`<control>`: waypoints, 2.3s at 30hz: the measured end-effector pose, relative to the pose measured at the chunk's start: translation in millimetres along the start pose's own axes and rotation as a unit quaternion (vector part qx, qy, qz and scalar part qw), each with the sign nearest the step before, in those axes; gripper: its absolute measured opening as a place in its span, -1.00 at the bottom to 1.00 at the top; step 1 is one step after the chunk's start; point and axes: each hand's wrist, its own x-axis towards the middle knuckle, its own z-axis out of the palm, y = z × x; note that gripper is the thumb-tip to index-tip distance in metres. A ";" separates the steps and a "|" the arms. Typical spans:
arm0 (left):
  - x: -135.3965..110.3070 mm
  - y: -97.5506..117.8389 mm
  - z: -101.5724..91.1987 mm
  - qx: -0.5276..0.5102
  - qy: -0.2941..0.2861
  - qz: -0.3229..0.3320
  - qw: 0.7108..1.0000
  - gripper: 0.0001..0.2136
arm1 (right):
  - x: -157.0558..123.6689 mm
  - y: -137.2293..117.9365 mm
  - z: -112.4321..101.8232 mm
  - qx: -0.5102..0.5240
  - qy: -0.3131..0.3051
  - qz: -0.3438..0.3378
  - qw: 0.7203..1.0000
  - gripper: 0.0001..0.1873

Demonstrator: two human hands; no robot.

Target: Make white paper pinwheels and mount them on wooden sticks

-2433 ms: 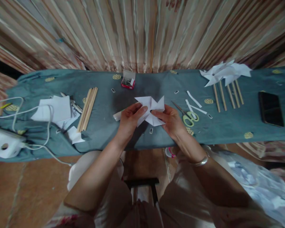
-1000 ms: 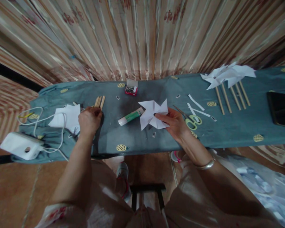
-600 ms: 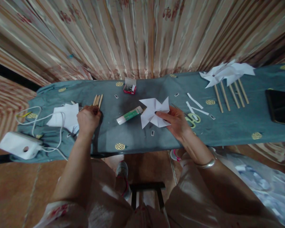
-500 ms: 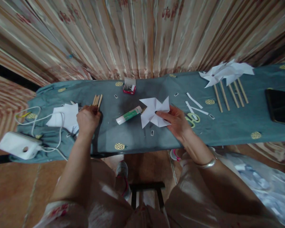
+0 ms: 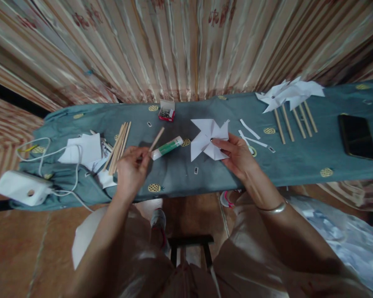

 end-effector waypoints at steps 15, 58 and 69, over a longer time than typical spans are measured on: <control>-134.5 65.7 79.8 -0.522 -0.062 -0.443 0.726 -0.72 | -69.2 28.6 4.6 -0.197 -0.157 0.049 0.966 -0.49; -161.2 31.2 106.4 -0.513 -0.160 -0.471 0.699 -0.68 | -74.7 40.3 -4.4 -0.536 -0.091 -0.207 0.814 -0.46; -164.9 28.1 108.0 -0.499 -0.160 -0.487 0.699 -0.74 | -73.2 40.8 -5.0 -0.530 -0.096 -0.190 0.821 -0.42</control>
